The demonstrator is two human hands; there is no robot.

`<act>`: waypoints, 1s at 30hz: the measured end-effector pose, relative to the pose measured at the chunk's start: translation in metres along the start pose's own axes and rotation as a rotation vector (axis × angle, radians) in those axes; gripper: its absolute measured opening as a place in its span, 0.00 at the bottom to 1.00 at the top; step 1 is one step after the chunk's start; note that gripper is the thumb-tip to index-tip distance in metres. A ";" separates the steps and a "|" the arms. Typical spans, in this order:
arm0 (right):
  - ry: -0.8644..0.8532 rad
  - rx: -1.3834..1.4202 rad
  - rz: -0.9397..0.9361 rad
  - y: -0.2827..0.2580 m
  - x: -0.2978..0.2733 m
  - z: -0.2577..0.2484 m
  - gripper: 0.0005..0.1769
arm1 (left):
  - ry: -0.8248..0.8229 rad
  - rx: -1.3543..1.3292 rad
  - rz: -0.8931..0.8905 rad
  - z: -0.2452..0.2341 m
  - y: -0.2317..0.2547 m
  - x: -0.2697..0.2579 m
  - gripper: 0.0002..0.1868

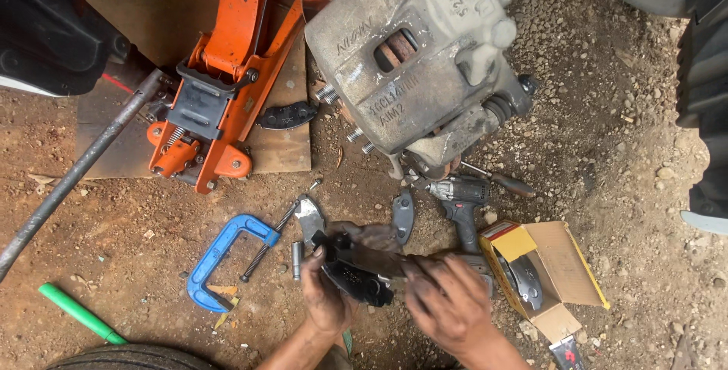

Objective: The person replaces brake pads on a vehicle by removing the old pads from the caliper, applying lubricant to the new pads, and installing them back into the assembly using various tools.

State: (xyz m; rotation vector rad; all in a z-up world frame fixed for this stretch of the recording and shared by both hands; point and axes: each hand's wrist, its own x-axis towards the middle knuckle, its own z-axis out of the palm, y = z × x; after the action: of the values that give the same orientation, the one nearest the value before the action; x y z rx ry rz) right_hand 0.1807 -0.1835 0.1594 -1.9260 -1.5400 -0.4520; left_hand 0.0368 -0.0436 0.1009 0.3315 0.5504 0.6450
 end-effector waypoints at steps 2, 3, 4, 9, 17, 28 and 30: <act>-0.085 -0.022 -0.023 -0.016 0.005 0.004 0.09 | -0.126 -0.035 0.078 0.045 0.012 0.002 0.27; -0.174 -0.042 -0.048 -0.024 0.007 0.005 0.16 | -0.249 -0.074 0.157 0.068 0.017 0.003 0.29; -0.171 -0.044 -0.046 -0.025 0.007 0.001 0.16 | -0.252 -0.072 0.154 0.061 0.014 0.001 0.29; -0.467 0.085 -0.092 -0.027 -0.014 0.000 0.34 | -0.088 -0.013 0.226 0.091 0.032 0.004 0.20; -0.451 0.255 -0.143 -0.025 0.036 -0.022 0.24 | 0.127 0.133 0.046 0.070 0.028 -0.003 0.16; -0.526 0.351 0.079 -0.024 0.049 -0.028 0.27 | 0.035 0.327 -0.400 0.070 0.040 0.006 0.30; -0.507 0.452 0.026 -0.024 0.071 -0.035 0.31 | 0.076 0.510 -0.473 0.066 0.036 0.005 0.38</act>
State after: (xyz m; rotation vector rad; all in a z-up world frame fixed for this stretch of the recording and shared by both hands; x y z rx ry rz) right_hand 0.1800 -0.1502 0.2356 -1.7639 -1.7319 0.4048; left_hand 0.0611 -0.0212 0.1684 0.6314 0.8332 0.0499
